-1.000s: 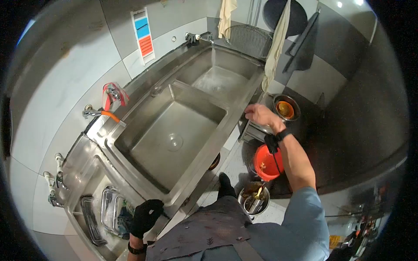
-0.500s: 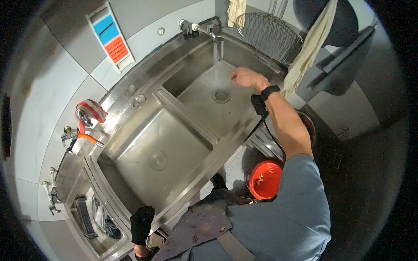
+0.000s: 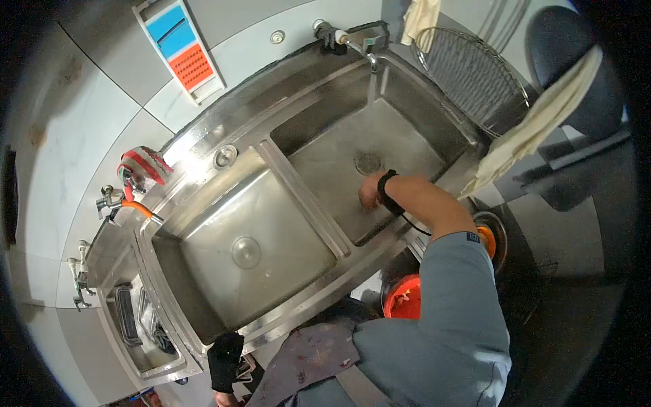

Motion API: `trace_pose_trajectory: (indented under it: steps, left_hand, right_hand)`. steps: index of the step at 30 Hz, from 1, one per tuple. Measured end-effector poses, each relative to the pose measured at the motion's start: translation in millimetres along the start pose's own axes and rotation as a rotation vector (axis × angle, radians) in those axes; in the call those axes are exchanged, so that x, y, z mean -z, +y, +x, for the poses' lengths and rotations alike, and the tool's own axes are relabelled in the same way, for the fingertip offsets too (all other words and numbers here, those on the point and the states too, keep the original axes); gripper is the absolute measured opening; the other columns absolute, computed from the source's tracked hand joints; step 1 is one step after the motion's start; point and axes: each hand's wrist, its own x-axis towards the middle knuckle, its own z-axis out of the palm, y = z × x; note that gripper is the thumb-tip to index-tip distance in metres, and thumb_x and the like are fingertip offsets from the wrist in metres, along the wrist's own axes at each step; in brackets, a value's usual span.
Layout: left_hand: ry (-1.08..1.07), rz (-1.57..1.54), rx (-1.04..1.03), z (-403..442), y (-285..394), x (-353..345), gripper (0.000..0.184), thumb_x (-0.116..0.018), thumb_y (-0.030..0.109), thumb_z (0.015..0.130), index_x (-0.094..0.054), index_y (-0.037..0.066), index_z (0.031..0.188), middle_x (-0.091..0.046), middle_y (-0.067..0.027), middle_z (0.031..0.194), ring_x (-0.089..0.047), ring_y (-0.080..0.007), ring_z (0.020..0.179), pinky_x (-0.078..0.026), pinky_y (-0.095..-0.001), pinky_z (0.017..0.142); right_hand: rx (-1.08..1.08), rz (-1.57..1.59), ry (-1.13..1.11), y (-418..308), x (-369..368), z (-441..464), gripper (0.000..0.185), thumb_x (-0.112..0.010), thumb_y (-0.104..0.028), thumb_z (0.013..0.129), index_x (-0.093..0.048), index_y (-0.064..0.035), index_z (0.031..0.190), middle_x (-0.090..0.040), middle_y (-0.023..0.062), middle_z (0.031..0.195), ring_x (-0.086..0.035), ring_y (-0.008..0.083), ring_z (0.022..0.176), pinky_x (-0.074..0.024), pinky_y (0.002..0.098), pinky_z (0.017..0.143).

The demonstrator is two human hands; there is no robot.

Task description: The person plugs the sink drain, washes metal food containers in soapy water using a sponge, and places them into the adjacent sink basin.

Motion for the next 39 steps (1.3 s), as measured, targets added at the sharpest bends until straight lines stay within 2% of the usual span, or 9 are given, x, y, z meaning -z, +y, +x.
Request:
trace_pose_trajectory:
  steps: [6,9,11,15,17,23,25,29,39]
  left_hand:
    - [-0.019,-0.413,0.417,9,39,6,0.021,-0.072,0.006,0.081,-0.073,0.003,0.101,-0.072,-0.0142,0.101,-0.069,-0.0294,0.094,-0.055,-0.0369,0.081]
    - [-0.082,0.043,-0.069,3,10,-1,0.021,-0.073,0.007,0.081,-0.073,0.001,0.101,-0.073,-0.0141,0.101,-0.070,-0.0251,0.093,-0.054,-0.0344,0.080]
    - [-0.048,-0.133,0.102,8,21,0,0.021,-0.074,0.008,0.083,-0.073,-0.001,0.101,-0.074,-0.0142,0.101,-0.071,-0.0236,0.092,-0.054,-0.0340,0.080]
    - [0.049,-0.379,0.282,13,6,-14,0.021,-0.075,0.011,0.086,-0.073,-0.002,0.102,-0.075,-0.0149,0.098,-0.072,-0.0235,0.089,-0.054,-0.0338,0.080]
    - [0.035,-0.352,0.292,20,22,-7,0.020,-0.075,0.011,0.086,-0.073,-0.002,0.101,-0.075,-0.0149,0.099,-0.072,-0.0232,0.090,-0.054,-0.0339,0.080]
    - [-0.007,-0.336,0.229,17,26,-4,0.018,-0.073,0.011,0.087,-0.073,-0.001,0.100,-0.075,-0.0151,0.100,-0.072,-0.0226,0.091,-0.054,-0.0349,0.081]
    - [-0.011,-0.349,0.203,16,22,-2,0.018,-0.073,0.010,0.087,-0.074,-0.001,0.100,-0.075,-0.0152,0.100,-0.072,-0.0227,0.092,-0.054,-0.0351,0.082]
    - [0.024,-0.306,0.167,12,4,-9,0.017,-0.073,0.008,0.086,-0.074,0.001,0.101,-0.074,-0.0153,0.100,-0.073,-0.0249,0.089,-0.055,-0.0346,0.080]
    - [-0.022,-0.349,-0.078,31,-27,-3,0.019,-0.071,0.015,0.089,-0.073,0.003,0.104,-0.073,-0.0156,0.105,-0.072,-0.0297,0.095,-0.057,-0.0365,0.079]
  right_hand:
    - [-0.094,-0.223,0.119,34,-3,80,0.054,-0.063,-0.042,0.094,-0.060,-0.0140,0.139,-0.056,0.0081,0.145,-0.057,0.0272,0.128,-0.0494,0.0444,0.098]
    - [-0.239,-0.230,0.325,67,19,54,0.041,-0.065,-0.029,0.093,-0.067,-0.0096,0.128,-0.063,0.0122,0.133,-0.061,0.0294,0.118,-0.0520,0.0440,0.092]
    - [-0.243,-0.150,0.474,77,28,28,0.036,-0.066,-0.025,0.091,-0.069,-0.0072,0.123,-0.067,0.0138,0.125,-0.064,0.0300,0.111,-0.0534,0.0439,0.088]
    - [-0.111,-0.277,0.417,42,34,9,0.034,-0.066,-0.021,0.088,-0.068,-0.0030,0.117,-0.072,0.0158,0.105,-0.068,0.0341,0.089,-0.0535,0.0467,0.076]
    - [0.249,-0.193,0.628,38,4,84,0.037,-0.066,-0.024,0.089,-0.066,-0.0051,0.121,-0.072,0.0157,0.105,-0.066,0.0336,0.086,-0.0528,0.0458,0.075]
    - [0.282,-0.033,0.120,-42,-29,78,0.039,-0.068,-0.030,0.087,-0.069,-0.0081,0.119,-0.073,0.0132,0.104,-0.068,0.0341,0.087,-0.0535,0.0457,0.073]
    - [0.086,-0.174,0.390,7,-42,129,0.027,-0.064,-0.024,0.089,-0.075,-0.0056,0.105,-0.073,0.0132,0.099,-0.065,0.0281,0.080,-0.0522,0.0422,0.074]
    - [-0.133,-0.406,0.543,11,-14,-3,0.024,-0.063,-0.019,0.084,-0.075,-0.0009,0.094,-0.073,0.0169,0.094,-0.069,0.0353,0.086,-0.0538,0.0493,0.073]
    - [0.240,-0.029,1.150,-123,53,-99,0.031,-0.060,-0.012,0.085,-0.061,0.0020,0.113,-0.060,0.0191,0.120,-0.059,0.0389,0.112,-0.0498,0.0494,0.094]
